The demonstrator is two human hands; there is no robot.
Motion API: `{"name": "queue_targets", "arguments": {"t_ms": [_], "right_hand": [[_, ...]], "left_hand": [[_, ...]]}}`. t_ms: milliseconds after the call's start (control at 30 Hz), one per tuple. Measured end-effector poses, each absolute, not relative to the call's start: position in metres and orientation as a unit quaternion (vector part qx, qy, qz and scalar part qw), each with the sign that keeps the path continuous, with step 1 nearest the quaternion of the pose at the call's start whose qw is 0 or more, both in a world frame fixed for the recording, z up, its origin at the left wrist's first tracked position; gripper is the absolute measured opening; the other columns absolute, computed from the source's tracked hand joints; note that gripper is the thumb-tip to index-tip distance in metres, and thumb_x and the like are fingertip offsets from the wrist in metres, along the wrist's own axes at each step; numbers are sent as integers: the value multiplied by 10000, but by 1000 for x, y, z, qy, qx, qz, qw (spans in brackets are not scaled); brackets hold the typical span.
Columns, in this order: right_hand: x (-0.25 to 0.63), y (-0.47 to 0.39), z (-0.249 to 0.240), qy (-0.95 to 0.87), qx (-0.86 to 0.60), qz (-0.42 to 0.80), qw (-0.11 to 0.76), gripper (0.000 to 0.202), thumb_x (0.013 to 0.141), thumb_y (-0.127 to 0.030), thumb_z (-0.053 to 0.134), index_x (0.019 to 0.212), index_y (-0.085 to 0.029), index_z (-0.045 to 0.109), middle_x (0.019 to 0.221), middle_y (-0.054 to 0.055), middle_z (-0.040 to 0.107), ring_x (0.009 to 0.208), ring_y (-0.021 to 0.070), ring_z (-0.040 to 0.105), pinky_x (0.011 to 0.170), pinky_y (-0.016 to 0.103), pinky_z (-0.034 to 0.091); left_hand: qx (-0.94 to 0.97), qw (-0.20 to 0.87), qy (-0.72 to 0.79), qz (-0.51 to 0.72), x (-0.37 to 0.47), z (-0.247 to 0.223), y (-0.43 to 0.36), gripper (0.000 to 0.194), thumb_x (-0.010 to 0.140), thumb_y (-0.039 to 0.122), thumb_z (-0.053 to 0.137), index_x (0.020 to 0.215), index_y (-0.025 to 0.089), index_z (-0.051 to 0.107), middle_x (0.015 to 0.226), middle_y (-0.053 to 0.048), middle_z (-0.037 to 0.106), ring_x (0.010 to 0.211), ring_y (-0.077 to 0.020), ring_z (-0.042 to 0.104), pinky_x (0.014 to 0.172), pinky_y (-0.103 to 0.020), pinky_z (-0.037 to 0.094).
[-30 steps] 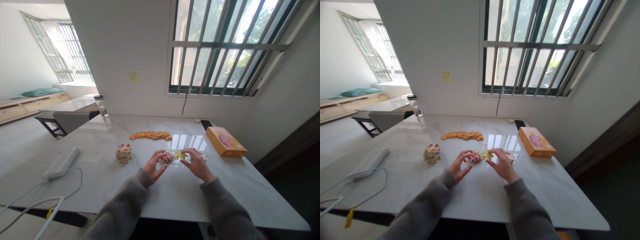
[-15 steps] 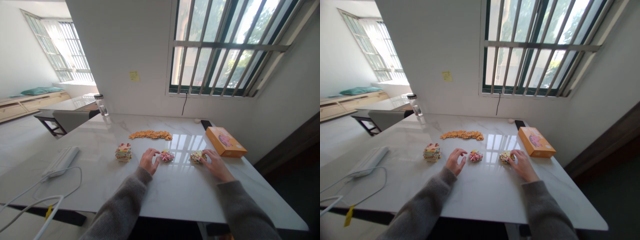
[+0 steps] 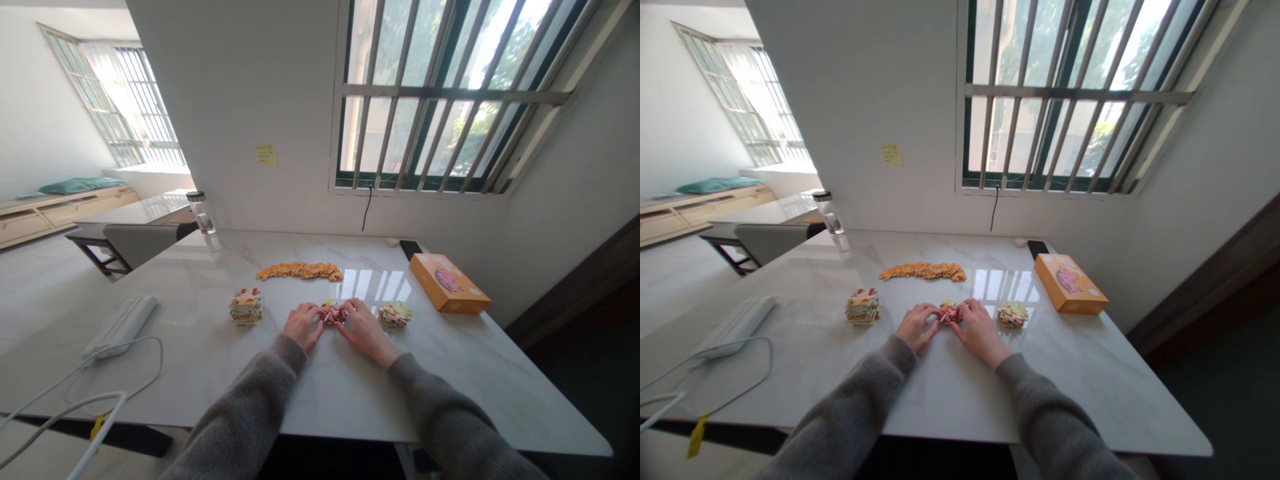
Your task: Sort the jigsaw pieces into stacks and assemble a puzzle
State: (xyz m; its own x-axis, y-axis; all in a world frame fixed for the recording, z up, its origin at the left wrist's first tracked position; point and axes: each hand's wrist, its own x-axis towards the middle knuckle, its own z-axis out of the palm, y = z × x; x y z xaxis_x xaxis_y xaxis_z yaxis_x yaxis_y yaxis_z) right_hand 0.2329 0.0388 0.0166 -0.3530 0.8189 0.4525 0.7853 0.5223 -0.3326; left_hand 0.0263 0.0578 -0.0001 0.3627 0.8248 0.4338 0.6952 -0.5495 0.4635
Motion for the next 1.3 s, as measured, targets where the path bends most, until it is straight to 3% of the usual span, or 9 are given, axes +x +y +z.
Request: {"name": "queue_targets", "arguments": {"t_ms": [167,333,533,667,800,900,1067,1300], "right_hand": [[229,49,7,-802,-523,35,288,121,922,-295,613,997,-212,564,1030,76,603,973,251,579,845,399,496],[234,44,12,-793,-482,36,372,94,907,-201,614,973,-218,550,1011,72,609,976,251,570,862,409,507],[234,29,20,-824,-373,51,424,250,927,-191,596,1166,-242,541,1194,101,616,1125,265,568,957,470,510],[235,25,21,-835,-352,56,420,343,937,-194,588,1267,-258,519,1268,99,615,1170,257,566,989,477,508],[236,24,21,-834,-355,57,419,355,945,-195,567,1290,-263,524,1317,100,584,1224,252,536,1021,469,492],[234,22,21,-827,-367,69,421,324,947,-231,570,1268,-270,547,1295,95,597,1220,259,539,1018,476,490],[240,20,32,-793,-411,69,444,267,938,-256,562,1204,-257,588,1219,101,629,1171,273,553,996,480,480],[316,35,47,-730,-556,-22,397,162,885,-267,547,1014,-229,637,1083,80,641,1077,278,538,1009,441,399]], "left_hand": [[822,104,466,310,25,-1,58,187,858,190,557,1013,227,656,1083,-57,663,1057,-257,580,928,-429,431],[806,123,461,351,27,1,57,246,823,192,586,1065,205,629,1073,-83,666,1031,-271,598,906,-446,442],[674,318,433,507,27,5,59,454,869,369,610,1269,182,505,991,-76,683,877,-205,668,779,-356,511],[642,455,362,500,25,8,61,497,822,488,691,1167,144,591,822,-42,679,739,-173,667,733,-325,538],[619,505,331,502,25,9,61,536,786,514,739,1130,129,593,704,-3,645,624,-134,629,637,-274,529],[627,497,333,499,26,10,59,516,804,513,719,1119,125,590,723,-13,647,647,-138,637,654,-281,537],[699,361,361,500,27,12,53,467,863,422,651,1239,163,556,1058,-103,644,907,-190,646,775,-325,550],[769,243,381,452,28,10,51,247,896,275,562,1121,181,598,1011,-77,616,825,-169,613,712,-302,517]]}}
